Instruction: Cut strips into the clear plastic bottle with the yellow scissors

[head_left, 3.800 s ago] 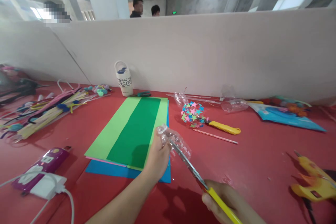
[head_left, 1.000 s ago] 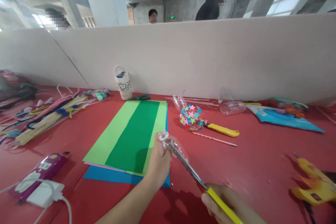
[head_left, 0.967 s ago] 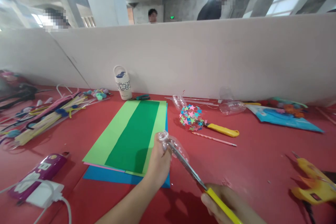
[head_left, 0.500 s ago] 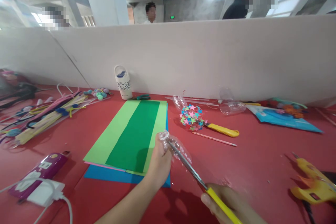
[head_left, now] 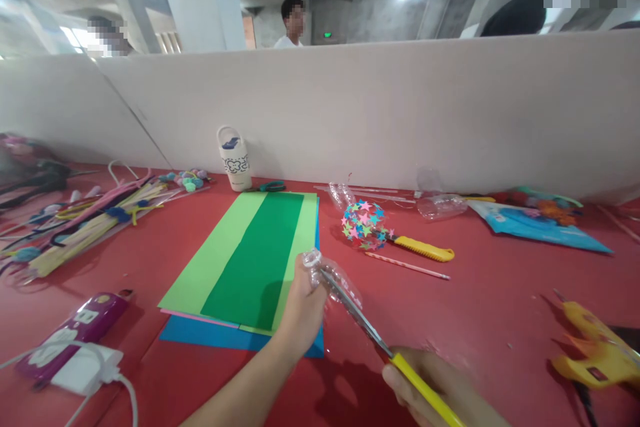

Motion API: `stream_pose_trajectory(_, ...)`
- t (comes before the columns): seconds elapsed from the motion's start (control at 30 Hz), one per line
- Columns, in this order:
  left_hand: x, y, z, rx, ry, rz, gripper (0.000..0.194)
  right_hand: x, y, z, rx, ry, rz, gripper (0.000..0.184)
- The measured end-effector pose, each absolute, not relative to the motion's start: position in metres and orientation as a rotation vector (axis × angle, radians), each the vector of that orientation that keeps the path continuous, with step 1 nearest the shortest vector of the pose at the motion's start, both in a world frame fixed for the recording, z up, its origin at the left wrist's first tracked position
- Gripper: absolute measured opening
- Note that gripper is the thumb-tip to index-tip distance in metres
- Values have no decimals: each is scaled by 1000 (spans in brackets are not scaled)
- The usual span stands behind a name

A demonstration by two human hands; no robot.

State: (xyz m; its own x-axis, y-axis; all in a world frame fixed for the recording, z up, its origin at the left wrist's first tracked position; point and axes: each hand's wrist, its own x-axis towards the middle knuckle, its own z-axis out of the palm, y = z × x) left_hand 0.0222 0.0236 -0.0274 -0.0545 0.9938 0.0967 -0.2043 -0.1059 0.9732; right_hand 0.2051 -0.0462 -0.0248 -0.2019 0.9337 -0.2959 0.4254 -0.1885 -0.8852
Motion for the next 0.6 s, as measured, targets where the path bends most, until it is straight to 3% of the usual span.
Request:
stream_pose_trajectory(0.2,19,27,-22,929,1057,1399,23,214,-35,-7,-1461,-1778,1418,59)
stream_pose_trajectory(0.37,13,29,-17,716,1059,1434,43,220,-36,-5,-1512,-1805,1380,50)
stream_pose_trajectory(0.6,16,26,-15,617,1021,1427,48,222,-31,-4,-1672,-1542,1337,40)
